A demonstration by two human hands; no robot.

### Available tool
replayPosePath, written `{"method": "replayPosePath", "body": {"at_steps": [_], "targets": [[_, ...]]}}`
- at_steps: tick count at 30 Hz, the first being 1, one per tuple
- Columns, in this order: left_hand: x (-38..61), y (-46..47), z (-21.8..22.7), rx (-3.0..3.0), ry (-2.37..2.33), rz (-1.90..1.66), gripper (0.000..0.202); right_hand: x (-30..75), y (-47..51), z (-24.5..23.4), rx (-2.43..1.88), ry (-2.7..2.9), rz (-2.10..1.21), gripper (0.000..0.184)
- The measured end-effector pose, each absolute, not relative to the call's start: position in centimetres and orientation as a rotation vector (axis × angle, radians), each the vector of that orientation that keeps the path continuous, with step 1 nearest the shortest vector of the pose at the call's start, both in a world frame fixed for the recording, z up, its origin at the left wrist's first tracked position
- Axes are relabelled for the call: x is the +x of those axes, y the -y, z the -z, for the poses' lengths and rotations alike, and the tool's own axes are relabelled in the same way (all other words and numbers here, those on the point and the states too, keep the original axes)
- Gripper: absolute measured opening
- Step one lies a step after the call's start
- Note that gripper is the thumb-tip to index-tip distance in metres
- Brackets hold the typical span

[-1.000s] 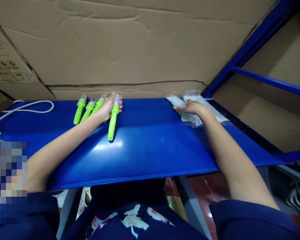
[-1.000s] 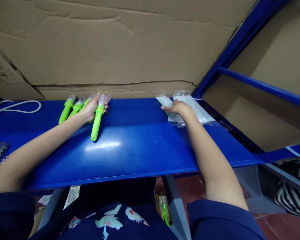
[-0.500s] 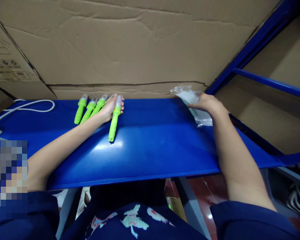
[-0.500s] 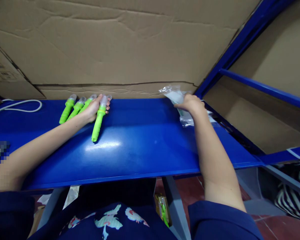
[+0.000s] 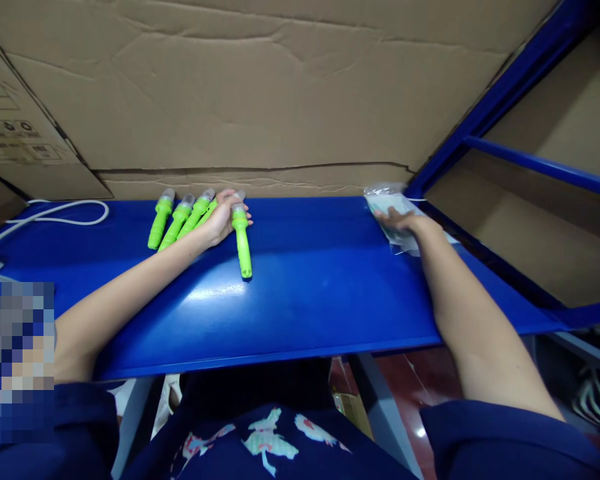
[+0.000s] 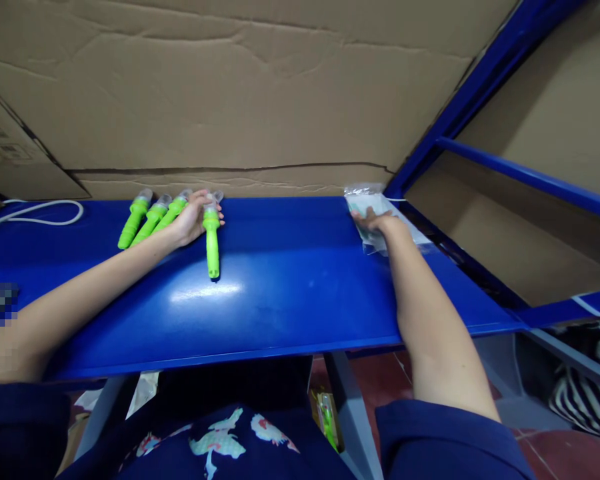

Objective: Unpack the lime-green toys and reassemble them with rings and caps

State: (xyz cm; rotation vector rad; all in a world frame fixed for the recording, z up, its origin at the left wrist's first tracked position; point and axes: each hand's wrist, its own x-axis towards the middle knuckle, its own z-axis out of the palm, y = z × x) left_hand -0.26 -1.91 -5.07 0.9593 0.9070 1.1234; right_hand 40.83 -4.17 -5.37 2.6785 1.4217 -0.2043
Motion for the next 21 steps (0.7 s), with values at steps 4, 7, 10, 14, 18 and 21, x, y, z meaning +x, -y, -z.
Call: {"method": "replayPosePath", "body": {"at_steps": [4,7,10,14,18,21], "targets": [[0.3,2.9,4.9,1.032,-0.923,-1.088,0.053,41.0,4.0,6.8,2.733,-1.342,0.443,0.083],[0.3,3.0,4.9,1.014,-0.887,-1.067,0.037,40.3,4.6,6.7,2.798,-1.399,0.294,0.083],[0.1,2.7,5.1,0.978,-0.848,-1.057,0.023,38.6,5.3,5.4,2.801,-1.545,-0.039,0.088],[0.2,2.5,5.6,1.003,-0.857,-1.064,0.025,33.5,6.0,3.7,2.672,-2.116,-0.564,0.079],[0.8,3.2,6.1,1.015,-0.844,-1.123,0.034,26.8,7.1,4.4,2.279,-2.672,-0.231,0.061],[1.1,3.8,6.3,1.128,-0.827,-1.186,0.037,23.9,7.9,6.2,1.791,-2.925,0.128,0.057]]}}
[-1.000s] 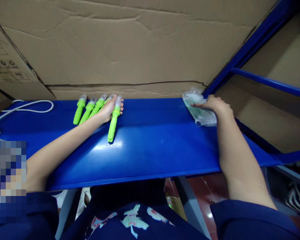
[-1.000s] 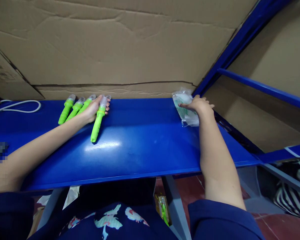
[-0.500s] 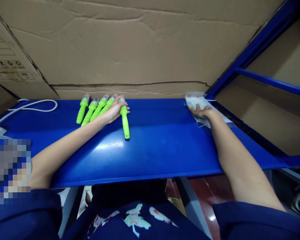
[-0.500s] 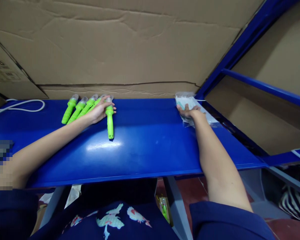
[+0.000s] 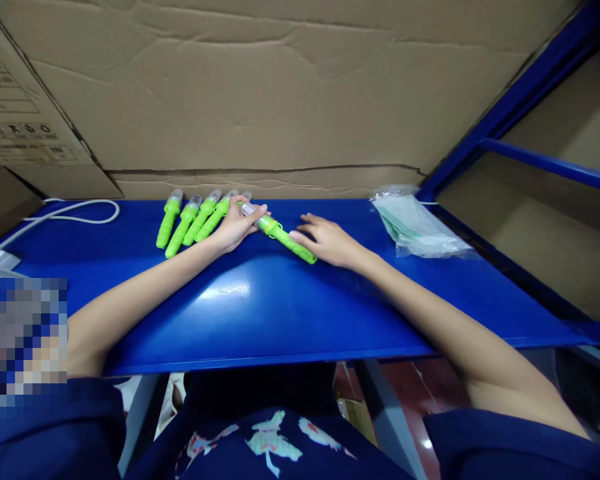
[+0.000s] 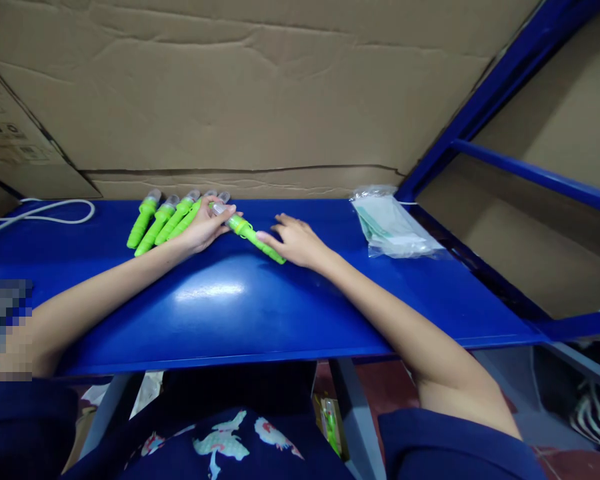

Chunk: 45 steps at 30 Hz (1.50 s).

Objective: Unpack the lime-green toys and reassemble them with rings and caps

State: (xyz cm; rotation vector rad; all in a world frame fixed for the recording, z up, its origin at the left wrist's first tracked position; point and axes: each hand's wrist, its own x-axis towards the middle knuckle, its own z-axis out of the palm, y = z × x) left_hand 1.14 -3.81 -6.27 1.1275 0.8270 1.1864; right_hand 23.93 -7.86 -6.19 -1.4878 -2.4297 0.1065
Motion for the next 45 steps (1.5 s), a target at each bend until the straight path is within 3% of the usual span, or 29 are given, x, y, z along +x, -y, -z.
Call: {"method": "replayPosePath", "body": {"at_steps": [6,13,20,25,28,32,36,39,42,45], "targets": [[-0.8,3.2,5.2,2.014,-1.0,-0.98,0.025,24.0,7.4,8.0,-1.194,2.497,-0.138,0.032],[-2.3,3.0,5.1,2.819,-1.049,-0.741,0.059,23.7,7.3,7.8,-1.311,2.342,-0.131,0.026],[-2.9,3.6,4.4,2.672,-1.321,-0.652,0.052,23.0,5.3,4.4,-1.288,2.64,0.243,0.027],[-3.9,2.9,3.0,2.176,-1.176,-0.512,0.063,22.1,2.9,3.2,-1.214,2.614,0.513,0.037],[-4.5,2.5,2.8,1.849,-1.054,-0.415,0.069,21.8,2.9,3.3,-1.19,2.525,0.477,0.04],[-5.1,1.9,3.2,1.87,-1.112,-0.55,0.057,22.0,3.1,4.2,-1.309,2.339,0.346,0.056],[-5.1,1.3,3.9,2.091,-1.205,-0.611,0.048,22.7,2.0,5.7,-1.259,2.318,-0.021,0.047],[-4.8,1.4,4.4,2.215,-1.247,-0.715,0.039,23.0,1.2,6.6,-1.121,2.201,-0.088,0.04],[-4.6,1.6,4.7,2.326,-1.35,-0.691,0.044,23.0,0.9,7.4,-1.142,2.147,-0.238,0.044],[-4.5,1.8,4.9,2.387,-1.436,-0.603,0.051,23.1,0.7,7.7,-1.11,2.232,-0.332,0.032]]}}
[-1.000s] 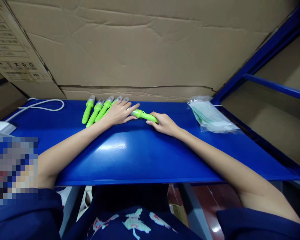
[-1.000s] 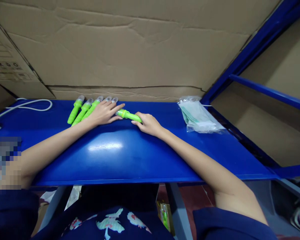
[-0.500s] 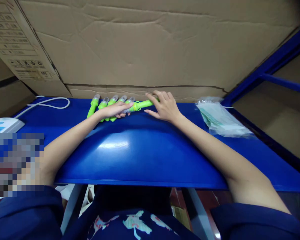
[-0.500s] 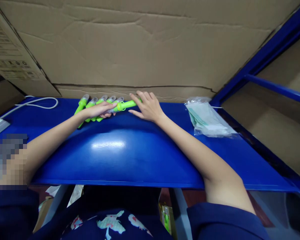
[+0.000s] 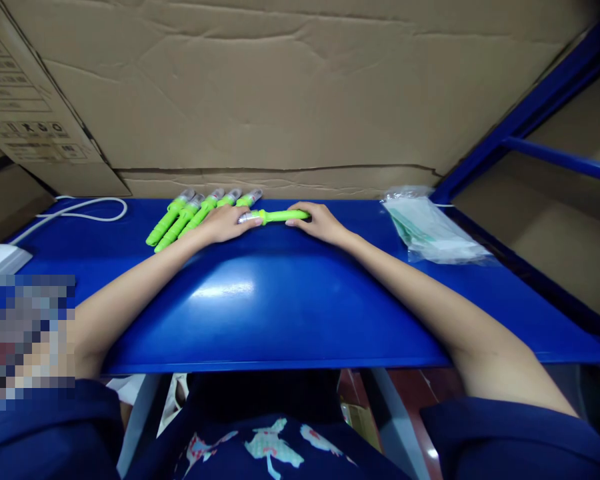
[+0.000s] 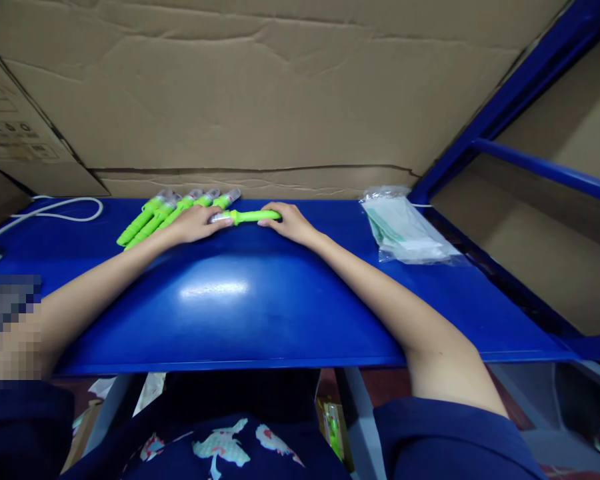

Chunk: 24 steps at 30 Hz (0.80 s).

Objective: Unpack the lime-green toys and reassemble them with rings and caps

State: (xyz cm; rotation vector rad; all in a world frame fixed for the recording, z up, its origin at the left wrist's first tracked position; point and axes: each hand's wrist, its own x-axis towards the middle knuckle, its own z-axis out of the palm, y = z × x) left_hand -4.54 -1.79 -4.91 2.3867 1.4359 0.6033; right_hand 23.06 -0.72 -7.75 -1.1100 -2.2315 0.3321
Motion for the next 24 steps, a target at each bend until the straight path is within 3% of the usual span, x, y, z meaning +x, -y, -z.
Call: {"method": "replayPosePath", "body": {"at_steps": [9,18,24], "targets": [[-4.8,1.9,4.8,2.504,-1.498,-0.501,0.059,25.7,0.1,7.3,-1.177,2.122,0.055,0.034],[-3.6,1.5,5.9,2.472,-1.179,-0.623,0.047,25.5,-1.3,9.8,-1.015,1.834,-0.032,0.051],[-2.4,0.3,6.2,2.422,-1.345,-0.569,0.044,25.5,-1.3,10.1,-1.058,1.748,-0.057,0.052]]}}
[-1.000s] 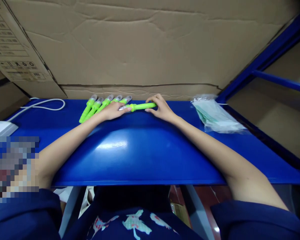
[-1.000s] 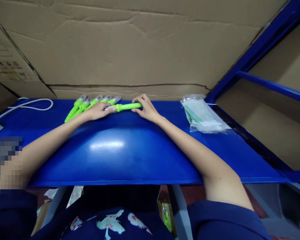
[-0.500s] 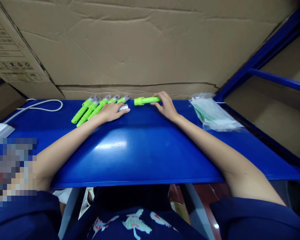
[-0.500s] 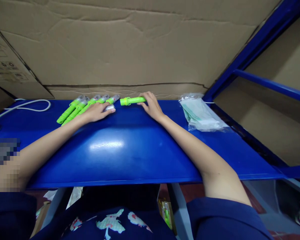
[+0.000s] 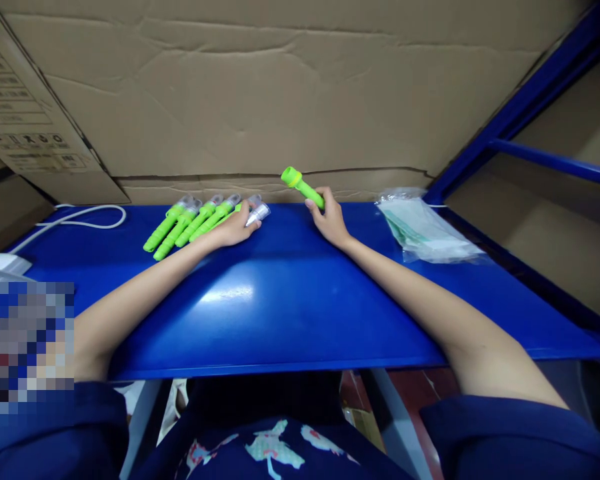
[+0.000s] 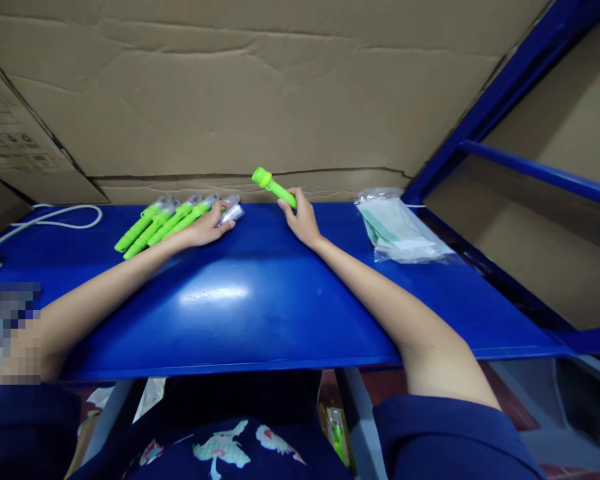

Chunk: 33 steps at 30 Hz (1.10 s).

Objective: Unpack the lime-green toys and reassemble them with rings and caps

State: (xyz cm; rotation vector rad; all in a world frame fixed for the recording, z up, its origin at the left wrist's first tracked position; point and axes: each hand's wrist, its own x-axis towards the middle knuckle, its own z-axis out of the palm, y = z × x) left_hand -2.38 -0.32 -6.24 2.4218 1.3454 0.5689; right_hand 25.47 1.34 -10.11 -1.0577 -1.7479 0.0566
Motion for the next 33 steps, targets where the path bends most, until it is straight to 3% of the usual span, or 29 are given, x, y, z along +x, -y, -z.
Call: {"method": "replayPosePath", "body": {"at_steps": [3,9,15,21,33], "targets": [[-1.5,-1.1,5.8,2.469,-1.361,-0.628,0.043,25.4,-1.3,10.1,-1.04,1.755,-0.079,0.051],[0.9,-3.7,4.7,2.621,-1.361,-0.77,0.019,25.2,-1.1,10.0,-1.032,1.757,-0.08,0.052],[2.5,-5.7,4.1,2.36,-1.408,-0.953,0.045,25.3,-1.2,10.1,-1.01,1.778,-0.077,0.051],[3.4,-5.8,5.7,2.388,-1.332,-0.959,0.04,25.3,-1.3,10.2,-1.012,1.769,-0.065,0.05],[2.2,-4.3,4.9,2.454,-2.023,-0.538,0.059,25.4,-1.2,10.2,-1.055,1.814,-0.072,0.054]]}}
